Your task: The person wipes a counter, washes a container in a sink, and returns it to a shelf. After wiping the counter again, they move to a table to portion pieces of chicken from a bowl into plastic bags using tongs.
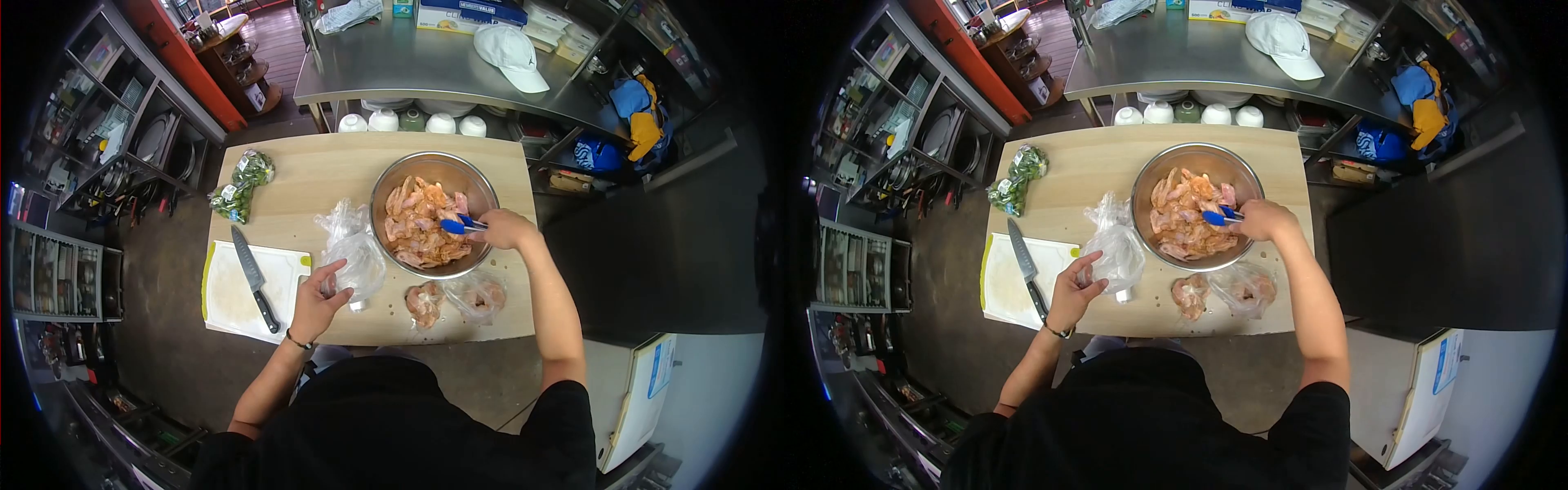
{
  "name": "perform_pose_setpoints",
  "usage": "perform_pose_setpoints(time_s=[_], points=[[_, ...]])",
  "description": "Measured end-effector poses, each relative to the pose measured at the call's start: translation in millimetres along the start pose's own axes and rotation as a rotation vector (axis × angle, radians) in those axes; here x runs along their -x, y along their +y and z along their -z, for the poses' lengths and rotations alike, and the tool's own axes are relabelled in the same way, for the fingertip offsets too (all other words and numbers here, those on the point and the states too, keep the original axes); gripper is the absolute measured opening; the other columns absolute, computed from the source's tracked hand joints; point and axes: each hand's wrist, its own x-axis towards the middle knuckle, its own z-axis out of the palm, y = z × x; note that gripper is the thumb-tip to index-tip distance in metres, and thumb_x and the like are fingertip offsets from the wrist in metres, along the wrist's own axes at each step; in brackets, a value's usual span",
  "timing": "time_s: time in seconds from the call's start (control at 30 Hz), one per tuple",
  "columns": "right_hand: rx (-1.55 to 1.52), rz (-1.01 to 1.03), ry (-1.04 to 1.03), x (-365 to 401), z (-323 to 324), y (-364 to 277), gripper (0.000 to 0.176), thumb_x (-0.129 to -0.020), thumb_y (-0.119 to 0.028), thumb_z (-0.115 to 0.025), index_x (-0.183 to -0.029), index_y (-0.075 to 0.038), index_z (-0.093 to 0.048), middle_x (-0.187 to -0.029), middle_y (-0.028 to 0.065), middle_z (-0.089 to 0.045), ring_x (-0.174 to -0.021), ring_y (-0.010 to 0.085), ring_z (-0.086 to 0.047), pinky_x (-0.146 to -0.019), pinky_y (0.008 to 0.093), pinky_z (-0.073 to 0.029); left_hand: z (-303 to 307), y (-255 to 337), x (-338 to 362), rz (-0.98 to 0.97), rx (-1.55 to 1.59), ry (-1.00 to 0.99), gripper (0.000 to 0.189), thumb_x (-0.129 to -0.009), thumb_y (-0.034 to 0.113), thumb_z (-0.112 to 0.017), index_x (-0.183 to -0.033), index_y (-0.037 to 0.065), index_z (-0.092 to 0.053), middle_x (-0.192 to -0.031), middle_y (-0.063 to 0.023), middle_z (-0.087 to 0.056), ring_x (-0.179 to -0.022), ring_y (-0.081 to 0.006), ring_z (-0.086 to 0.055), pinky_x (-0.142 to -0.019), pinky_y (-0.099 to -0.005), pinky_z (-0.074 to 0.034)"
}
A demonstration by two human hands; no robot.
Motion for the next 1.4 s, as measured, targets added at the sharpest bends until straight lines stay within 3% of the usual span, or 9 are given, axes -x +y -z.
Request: perform_pose_setpoints(time_s=[0.17,0.33,0.73,0.83,0.9,1.0,1.1,1.27,1.4], points=[[-0.243,0.054,-0.06,-6.8,7.2,14.4,0.047,-0.083,-0.046,-0.054,-0.096,-0.002,-0.066,-0.094,0.0167,-0.065,-0.093,0.0315,-0.061,-0.082,0.0388,-0.045,-1.3,5.9,0.5,0.027,0.008,-0.022,0.049,-0.073,0.002,-0.07,-0.119,0.01,-0.057,-0.077,0.0038,-0.044,-0.055,-0.0023,-0.036,-0.048,-0.0175,-0.032],[-0.113,-0.211,0.119,1.8,14.4,11.5,0.049,-0.083,-0.047,-0.053,-0.094,-0.001,-0.066,-0.095,0.0193,-0.065,-0.094,0.0317,-0.061,-0.08,0.0388,-0.047,-4.5,4.0,-2.5,-0.02,0.027,-0.021,0.049,-0.073,0.0,-0.068,-0.119,0.01,-0.057,-0.077,0.0046,-0.044,-0.055,-0.0021,-0.035,-0.049,-0.0173,-0.032],[-0.006,-0.271,0.22,-38.3,-37.4,-18.3,0.039,-0.083,-0.039,-0.055,-0.098,-0.004,-0.066,-0.096,0.0164,-0.066,-0.094,0.0317,-0.062,-0.082,0.0422,-0.048,-22.0,10.0,-15.9,-0.127,0.257,-0.118,0.063,-0.074,-0.013,-0.056,-0.131,0.009,-0.043,-0.096,0.0004,-0.042,-0.066,-0.0026,-0.043,-0.057,-0.0144,-0.036],[-0.16,-0.006,0.192,-31.7,-31.6,23.2,0.035,-0.086,-0.035,-0.053,-0.095,-0.004,-0.067,-0.081,0.0132,-0.067,-0.071,0.0237,-0.065,-0.062,0.0354,-0.05,-19.1,-2.4,-20.1,-0.1,0.229,-0.098,0.067,-0.072,-0.014,-0.055,-0.133,0.009,-0.04,-0.101,-0.0007,-0.043,-0.066,-0.0032,-0.045,-0.056,-0.0149,-0.037],[-0.885,0.133,-0.09,-7.7,-21.6,40.7,0.033,-0.089,-0.032,-0.052,-0.099,-0.003,-0.065,-0.061,0.0045,-0.056,-0.045,0.0112,-0.048,-0.041,0.0248,-0.035,-16.5,-3.2,-19.4,-0.078,0.203,-0.089,0.068,-0.071,-0.015,-0.054,-0.133,0.01,-0.039,-0.102,-0.0014,-0.044,-0.067,-0.0033,-0.045,-0.056,-0.0153,-0.037],[-1.272,0.363,-0.208,34.2,-14.3,44.5,0.032,-0.091,-0.027,-0.051,-0.106,-0.002,-0.062,-0.055,-0.0025,-0.04,-0.04,0.0029,-0.029,-0.037,0.0184,-0.02,-12.6,-0.8,-19.1,-0.057,0.15,-0.089,0.072,-0.069,-0.015,-0.052,-0.134,0.011,-0.036,-0.105,-0.0027,-0.045,-0.067,-0.004,-0.047,-0.055,-0.016,-0.039],[-1.388,0.511,-0.312,43.1,-25.3,57.6,0.037,-0.091,-0.028,-0.052,-0.114,0.0,-0.058,-0.055,-0.0022,-0.041,-0.041,0.0024,-0.031,-0.038,0.0177,-0.022,-17.1,-3.5,-22.3,-0.066,0.205,-0.121,0.076,-0.068,-0.016,-0.05,-0.137,0.011,-0.032,-0.107,-0.004,-0.045,-0.068,-0.005,-0.049,-0.055,-0.0169,-0.041],[-1.288,0.576,-0.357,51.2,-29.5,23.1,0.04,-0.091,-0.028,-0.052,-0.119,0.0,-0.055,-0.059,-0.0016,-0.047,-0.046,0.0042,-0.04,-0.042,0.0197,-0.031,-21.5,7.7,-29.8,-0.035,0.277,-0.201,0.079,-0.068,-0.016,-0.049,-0.138,0.011,-0.027,-0.111,-0.0052,-0.044,-0.069,-0.006,-0.05,-0.055,-0.0179,-0.042],[-0.732,0.635,0.057,57.2,-43.7,-60.3,0.037,-0.088,-0.026,-0.055,-0.114,0.0,-0.057,-0.071,0.0105,-0.061,-0.067,0.0238,-0.059,-0.059,0.0342,-0.046,-19.6,8.1,-41.5,-0.046,0.342,-0.286,0.076,-0.07,-0.015,-0.049,-0.138,0.011,-0.028,-0.115,-0.0045,-0.045,-0.069,-0.0049,-0.049,-0.055,-0.0187,-0.042]])
